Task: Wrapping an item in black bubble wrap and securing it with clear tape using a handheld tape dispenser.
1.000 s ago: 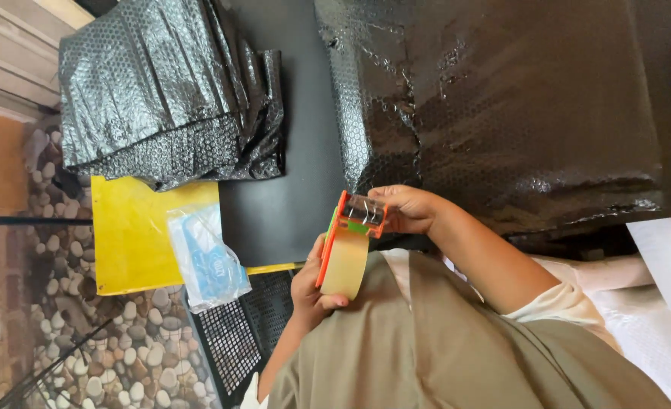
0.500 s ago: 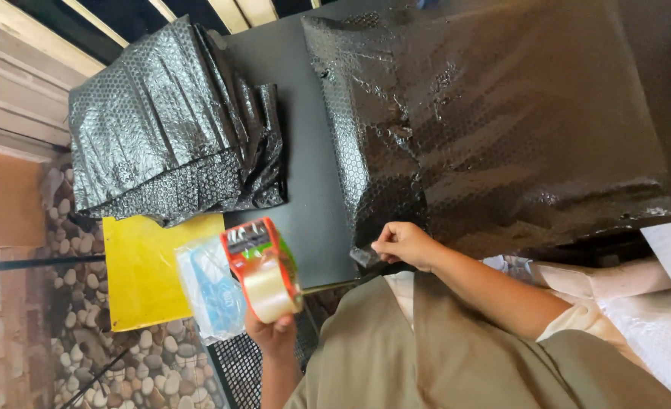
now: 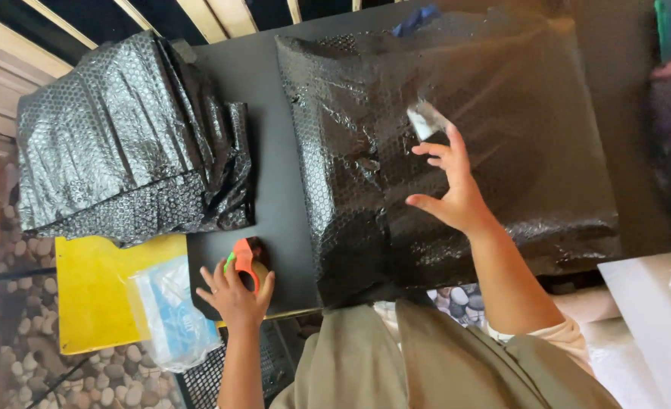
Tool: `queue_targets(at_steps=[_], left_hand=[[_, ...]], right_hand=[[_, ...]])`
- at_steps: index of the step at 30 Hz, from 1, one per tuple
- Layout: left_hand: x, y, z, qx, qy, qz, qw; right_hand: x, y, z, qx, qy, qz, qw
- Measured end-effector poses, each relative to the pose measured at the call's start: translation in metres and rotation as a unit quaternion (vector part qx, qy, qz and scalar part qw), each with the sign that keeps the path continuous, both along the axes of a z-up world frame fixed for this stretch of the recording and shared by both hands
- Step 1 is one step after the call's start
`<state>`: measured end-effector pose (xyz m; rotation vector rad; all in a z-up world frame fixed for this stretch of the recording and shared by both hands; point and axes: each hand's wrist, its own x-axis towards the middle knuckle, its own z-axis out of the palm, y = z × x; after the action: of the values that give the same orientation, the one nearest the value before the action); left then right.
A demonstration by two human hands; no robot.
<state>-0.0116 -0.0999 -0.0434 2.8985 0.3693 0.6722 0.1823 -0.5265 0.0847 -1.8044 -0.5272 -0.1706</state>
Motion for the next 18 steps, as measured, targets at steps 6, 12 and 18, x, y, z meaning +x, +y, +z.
queue_targets(at_steps=[6,12,18], left_hand=[[0.145,-0.123,0.05,-0.04,-0.008,-0.297,0.954],[0.191,-0.184,0.036,0.045,0.201,-0.355,0.912],[0.199,-0.205,0.036,0.045,0.228,-0.384,0.894]], right_hand=[[0.023,0.047,-0.061,-0.193,-0.052,-0.202,0.959],[0.028,0.053,-0.061,-0.162,0.114,-0.211,0.957],[0.018,0.031,-0.045,0.085,0.062,-0.191,0.976]])
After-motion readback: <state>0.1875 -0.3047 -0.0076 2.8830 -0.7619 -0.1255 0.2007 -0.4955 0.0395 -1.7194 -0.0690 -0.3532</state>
